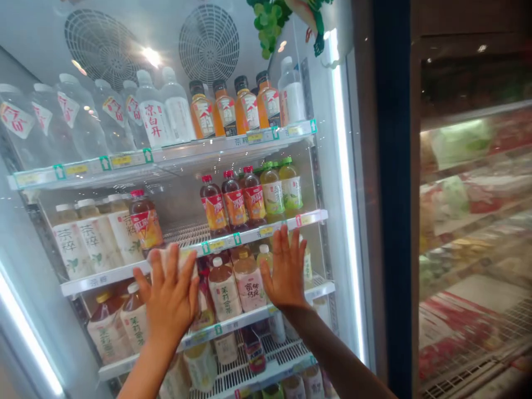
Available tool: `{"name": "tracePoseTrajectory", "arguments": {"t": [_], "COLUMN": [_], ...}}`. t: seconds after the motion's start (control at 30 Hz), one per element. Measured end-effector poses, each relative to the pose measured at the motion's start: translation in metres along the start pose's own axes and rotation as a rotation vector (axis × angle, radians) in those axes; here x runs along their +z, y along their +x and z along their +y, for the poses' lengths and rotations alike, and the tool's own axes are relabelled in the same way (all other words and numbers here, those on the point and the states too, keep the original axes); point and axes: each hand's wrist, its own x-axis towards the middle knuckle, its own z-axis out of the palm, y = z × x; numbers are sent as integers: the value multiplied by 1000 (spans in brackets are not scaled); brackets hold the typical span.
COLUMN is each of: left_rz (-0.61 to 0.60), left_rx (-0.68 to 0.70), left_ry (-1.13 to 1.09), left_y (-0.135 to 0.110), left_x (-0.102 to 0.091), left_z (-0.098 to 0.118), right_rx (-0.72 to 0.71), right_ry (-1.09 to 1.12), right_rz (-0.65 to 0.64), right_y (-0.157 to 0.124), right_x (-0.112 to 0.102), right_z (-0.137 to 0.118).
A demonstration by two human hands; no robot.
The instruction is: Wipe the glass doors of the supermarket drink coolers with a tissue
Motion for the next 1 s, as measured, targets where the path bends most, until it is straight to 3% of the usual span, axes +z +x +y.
{"name": "tracePoseTrajectory", "arguments": {"t": [0.07, 0.23, 0.4, 0.57, 0.73, 0.9, 1.0], "left_rz": [11, -65, 29, -86, 52, -48, -5], "left_rx": [-19, 117, -58, 204, 5, 178, 72], "left_ry": [2, -29, 41, -13, 65, -19, 29], "left_y": [-1, -6, -10, -13, 9, -11, -5], "left_x": [-4, -14, -25, -24, -24, -18, -16], "left_z": [-11, -37, -68, -64, -73, -55, -51], "right_rx": [-30, -86, -122, -104, -119, -108, -97], "right_ry": [2, -3, -1, -17, -43, -17, -10], "right_rz": [-4, -22, -1, 5, 45, 64, 73], "right_y": [-1, -4, -5, -6, -7, -7, -8], "right_x": [8, 23, 25, 24, 26, 28, 28], "right_z": [-25, -70, -74, -73, -74, -74, -75]}}
